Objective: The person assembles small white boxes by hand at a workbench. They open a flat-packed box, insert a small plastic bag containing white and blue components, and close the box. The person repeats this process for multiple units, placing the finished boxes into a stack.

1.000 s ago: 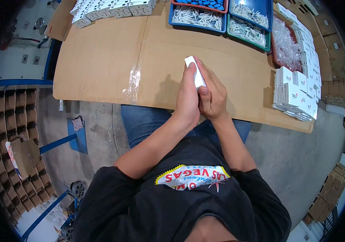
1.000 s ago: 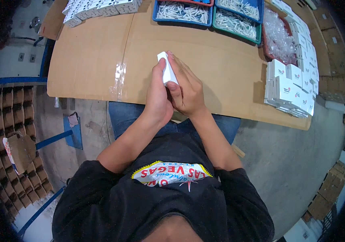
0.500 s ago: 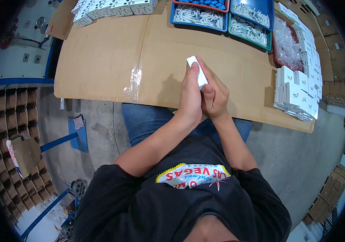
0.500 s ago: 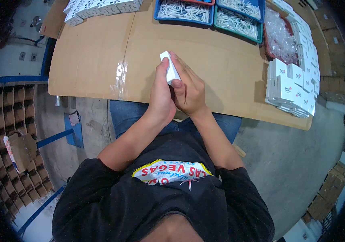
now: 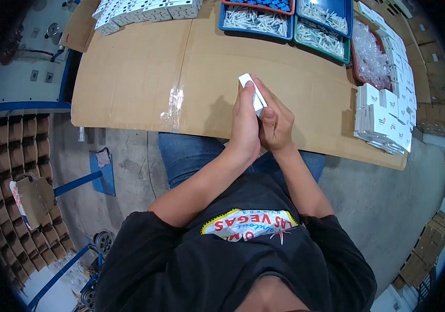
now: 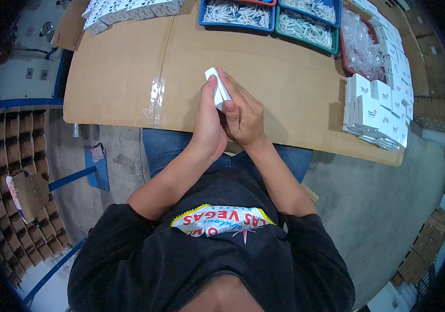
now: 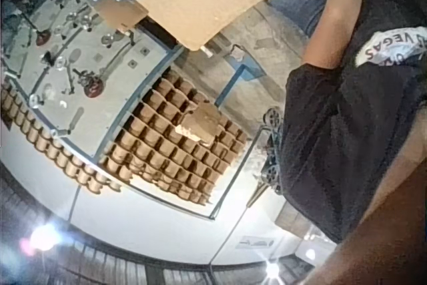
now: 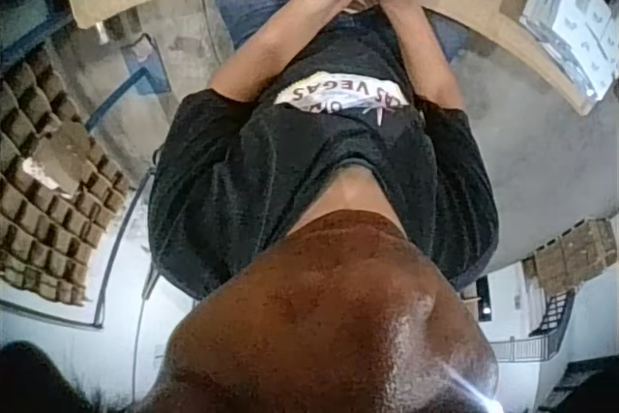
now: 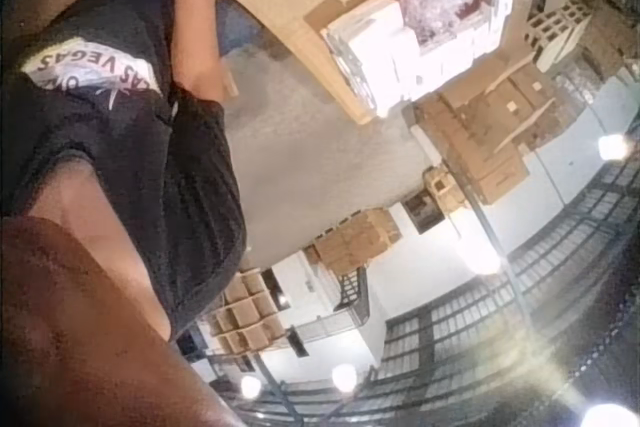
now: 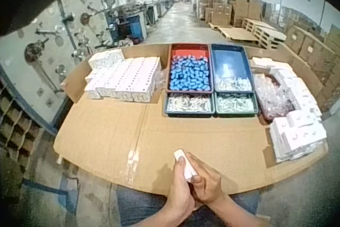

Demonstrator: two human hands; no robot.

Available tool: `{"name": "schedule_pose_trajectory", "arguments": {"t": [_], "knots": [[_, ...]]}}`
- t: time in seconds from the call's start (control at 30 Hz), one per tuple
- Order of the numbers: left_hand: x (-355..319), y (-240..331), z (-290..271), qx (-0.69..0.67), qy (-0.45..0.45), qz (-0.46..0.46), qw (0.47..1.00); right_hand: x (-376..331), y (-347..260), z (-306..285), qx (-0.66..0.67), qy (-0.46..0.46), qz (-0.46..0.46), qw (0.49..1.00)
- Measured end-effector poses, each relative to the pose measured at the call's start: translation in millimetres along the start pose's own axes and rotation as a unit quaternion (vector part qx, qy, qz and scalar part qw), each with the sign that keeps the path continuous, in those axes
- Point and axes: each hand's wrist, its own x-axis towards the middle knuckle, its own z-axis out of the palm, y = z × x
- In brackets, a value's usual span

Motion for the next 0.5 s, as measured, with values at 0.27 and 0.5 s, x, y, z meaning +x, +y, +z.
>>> {"name": "schedule_pose_trajectory", "arguments": {"t": [0.27, 0.5], "knots": [[8.6, -0.6, -4.7, 0.014, -0.018, -0.012, 1.0, -6.6, 6.7, -2.3, 0.109, -0.022, 0.099, 0.989], [16.6, 9.5, -10.8, 0.099, -0.039, 0.071, 0.992, -1.1, 7.3, -5.9, 0.213, -0.034, 0.187, 0.958]]}}
